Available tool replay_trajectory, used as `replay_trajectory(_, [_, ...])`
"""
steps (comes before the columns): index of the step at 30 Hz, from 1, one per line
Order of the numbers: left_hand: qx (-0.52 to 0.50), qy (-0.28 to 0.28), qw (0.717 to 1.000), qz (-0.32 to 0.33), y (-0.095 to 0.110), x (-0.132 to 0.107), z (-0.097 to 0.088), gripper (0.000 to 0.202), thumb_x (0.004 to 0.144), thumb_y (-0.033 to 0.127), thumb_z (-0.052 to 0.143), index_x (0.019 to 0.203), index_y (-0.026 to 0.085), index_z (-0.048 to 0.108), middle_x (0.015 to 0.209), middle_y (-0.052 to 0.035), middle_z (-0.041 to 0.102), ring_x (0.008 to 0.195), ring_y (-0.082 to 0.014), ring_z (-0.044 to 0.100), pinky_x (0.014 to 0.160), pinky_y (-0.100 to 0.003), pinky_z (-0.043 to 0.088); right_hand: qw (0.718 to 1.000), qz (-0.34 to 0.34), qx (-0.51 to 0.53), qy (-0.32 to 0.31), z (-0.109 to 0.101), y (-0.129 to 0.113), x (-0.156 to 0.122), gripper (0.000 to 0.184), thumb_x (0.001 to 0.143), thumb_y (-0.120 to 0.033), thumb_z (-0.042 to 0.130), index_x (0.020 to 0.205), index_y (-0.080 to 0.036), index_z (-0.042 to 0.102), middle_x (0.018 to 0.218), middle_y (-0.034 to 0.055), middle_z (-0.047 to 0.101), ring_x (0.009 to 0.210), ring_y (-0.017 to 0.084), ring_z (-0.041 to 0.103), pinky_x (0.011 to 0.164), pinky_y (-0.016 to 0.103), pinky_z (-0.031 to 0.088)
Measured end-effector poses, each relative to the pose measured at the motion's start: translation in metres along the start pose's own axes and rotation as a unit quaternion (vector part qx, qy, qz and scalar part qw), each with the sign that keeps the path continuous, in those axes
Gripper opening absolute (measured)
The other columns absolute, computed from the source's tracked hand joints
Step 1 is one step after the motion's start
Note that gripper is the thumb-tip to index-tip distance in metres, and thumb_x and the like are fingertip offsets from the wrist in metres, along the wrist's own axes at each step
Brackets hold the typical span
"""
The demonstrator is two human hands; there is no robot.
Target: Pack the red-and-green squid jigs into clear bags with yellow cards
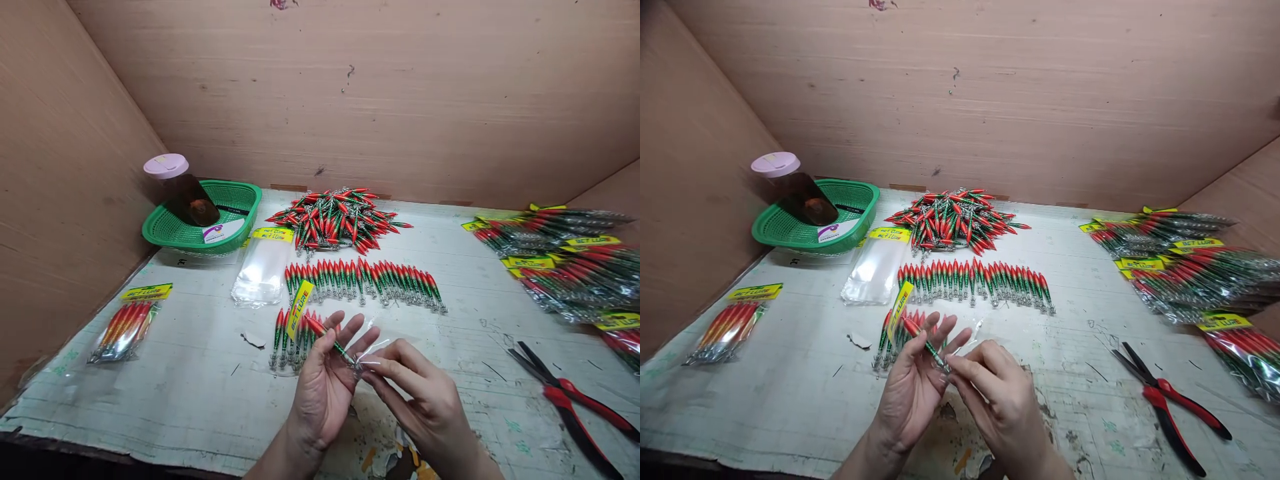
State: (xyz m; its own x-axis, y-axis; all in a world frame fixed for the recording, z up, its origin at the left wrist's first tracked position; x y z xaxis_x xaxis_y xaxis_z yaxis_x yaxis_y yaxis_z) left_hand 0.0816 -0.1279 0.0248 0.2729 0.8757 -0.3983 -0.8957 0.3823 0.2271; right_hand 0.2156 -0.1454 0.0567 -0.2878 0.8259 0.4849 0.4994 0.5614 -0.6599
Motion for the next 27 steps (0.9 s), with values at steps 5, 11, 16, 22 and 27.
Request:
replay_trajectory(5, [-0.028, 0.089, 0.990, 0.109, 0.041, 0.003, 0.002, 0.028, 0.090, 0.022, 0.053, 0.070, 0.018, 0.071, 0.080, -0.0030, 0.077, 0.090, -0.0220, 0.072, 0.098, -0.049, 0.048, 0.996, 0.046, 0.002, 0.080, 0.000, 0.009, 0.001, 0.022, 0.088, -0.008, 0.053, 0.106, -0.019, 0.061, 0.082, 0.0043, 0.059, 0.073, 0.014, 0.059, 0.060, 0.024, 0.049])
replay_trajectory(11, [-0.050, 0.143, 0.981, 0.121, 0.068, 0.004, 0.001, 0.048, 0.098, 0.018, 0.030, 0.077, 0.018, 0.073, 0.087, -0.0037, 0.077, 0.087, -0.0150, 0.072, 0.089, -0.031, 0.055, 0.983, 0.024, -0.113, -0.145, 0.044, 0.036, -0.012, 0.017, 0.081, -0.007, 0.053, 0.093, -0.019, 0.056, 0.083, 0.0042, 0.059, 0.071, 0.017, 0.057, 0.058, 0.027, 0.048])
replay_trajectory(16, [-0.046, 0.126, 0.985, 0.105, 0.058, 0.002, 0.002, 0.048, 0.099, 0.020, 0.028, 0.087, 0.015, 0.074, 0.093, -0.0069, 0.077, 0.087, -0.0164, 0.072, 0.084, -0.031, 0.057, 0.977, -0.017, -0.170, -0.129, 0.069, 0.046, -0.024, 0.016, 0.078, -0.005, 0.045, 0.078, -0.020, 0.049, 0.075, 0.0039, 0.055, 0.067, 0.018, 0.052, 0.054, 0.027, 0.044])
replay_trajectory(22, [-0.040, 0.134, 0.985, 0.101, 0.058, 0.004, 0.002, 0.042, 0.099, 0.017, 0.032, 0.093, 0.013, 0.073, 0.095, -0.0086, 0.076, 0.089, -0.0191, 0.072, 0.090, -0.038, 0.055, 0.994, 0.039, -0.018, -0.100, 0.006, 0.041, -0.021, 0.015, 0.086, -0.013, 0.050, 0.099, -0.021, 0.052, 0.083, 0.0044, 0.058, 0.073, 0.017, 0.057, 0.060, 0.026, 0.049])
replay_trajectory(27, [-0.025, 0.127, 0.988, 0.080, 0.052, 0.007, 0.006, 0.034, 0.097, 0.020, 0.038, 0.095, 0.011, 0.071, 0.098, -0.0094, 0.075, 0.093, -0.0212, 0.071, 0.090, -0.039, 0.055, 0.988, -0.005, 0.088, -0.124, -0.068, 0.010, -0.013, 0.025, 0.086, -0.022, 0.060, 0.110, -0.024, 0.054, 0.083, 0.0056, 0.062, 0.077, 0.021, 0.061, 0.064, 0.031, 0.051])
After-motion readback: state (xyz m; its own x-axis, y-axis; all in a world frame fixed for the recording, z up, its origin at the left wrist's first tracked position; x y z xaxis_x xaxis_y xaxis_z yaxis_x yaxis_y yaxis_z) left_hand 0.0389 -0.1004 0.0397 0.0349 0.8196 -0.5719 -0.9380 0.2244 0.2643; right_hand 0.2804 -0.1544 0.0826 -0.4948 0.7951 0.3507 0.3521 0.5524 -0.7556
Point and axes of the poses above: each hand's wrist, its own x-axis towards the middle knuckle, its own z-axis out of the palm, y = z × x, the point moved 1 cm from there along x, towards the middle knuckle
